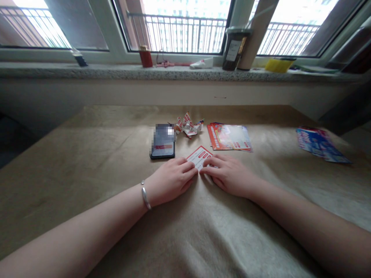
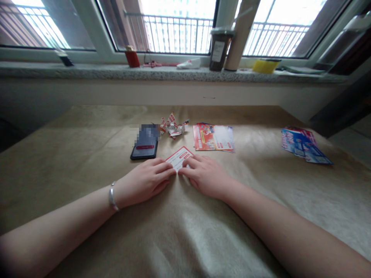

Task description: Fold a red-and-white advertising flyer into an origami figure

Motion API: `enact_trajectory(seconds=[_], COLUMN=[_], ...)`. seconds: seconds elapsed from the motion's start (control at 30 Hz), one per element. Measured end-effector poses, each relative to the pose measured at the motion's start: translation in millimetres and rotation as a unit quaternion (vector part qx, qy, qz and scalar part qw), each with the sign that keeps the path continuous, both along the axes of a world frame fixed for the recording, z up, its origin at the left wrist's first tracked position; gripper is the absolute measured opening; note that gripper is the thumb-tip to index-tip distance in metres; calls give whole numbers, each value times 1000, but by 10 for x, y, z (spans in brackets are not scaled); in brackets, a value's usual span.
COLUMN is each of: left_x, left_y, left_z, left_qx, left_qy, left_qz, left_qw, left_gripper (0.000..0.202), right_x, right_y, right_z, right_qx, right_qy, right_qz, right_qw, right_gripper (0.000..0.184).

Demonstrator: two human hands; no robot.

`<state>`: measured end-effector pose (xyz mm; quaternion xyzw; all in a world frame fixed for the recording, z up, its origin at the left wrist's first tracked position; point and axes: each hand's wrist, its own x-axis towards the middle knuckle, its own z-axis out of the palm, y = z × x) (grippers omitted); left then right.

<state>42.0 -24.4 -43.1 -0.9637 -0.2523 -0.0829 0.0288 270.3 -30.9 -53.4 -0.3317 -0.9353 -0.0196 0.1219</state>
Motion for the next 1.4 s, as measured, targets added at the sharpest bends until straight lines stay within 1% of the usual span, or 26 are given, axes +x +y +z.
enact_trajectory(seconds=[0.2, 0.37, 0.5, 0.63, 0.77, 0.9, 1.07, 1.2, 1.4], left_x=[-24, -54, -86, -120, -118, -59, -26, -56, -85], left_y=[23, 17, 21, 31, -8, -115, -167, -130, -120], left_z=[57, 111, 144, 193, 246, 290, 315, 322, 322], left_qx=[-11, -15, -12, -6, -11, -13, -28, -36, -20], left_qy=[-2, 8, 46, 93, 127, 174, 181, 172, 179], left_qz=[-7, 7, 22, 31, 58, 108, 145, 154, 165], left_qw=[1000, 1000, 999, 995, 990, 979, 972, 972, 970], left_gripper=[23, 21, 22, 19, 17, 18, 21, 19, 18], right_x=[62, 140, 197, 225, 250, 308, 386, 445, 546], right_y=[15, 28, 31, 15, -2, -1, 14, 37, 69], right_z=[6, 6, 16, 47, 75, 87, 106, 115, 127], right_qx=[9, 3, 15, 20, 17, 0, -13, -25, -30], right_qy=[6, 20, 12, -18, -31, -44, -34, -30, -35], right_qz=[10, 26, 38, 29, 23, 19, 17, 12, 2], right_qw=[1000, 999, 999, 999, 999, 999, 999, 999, 999], right_gripper=[27, 29, 29, 28, 27, 27, 27, 27, 26])
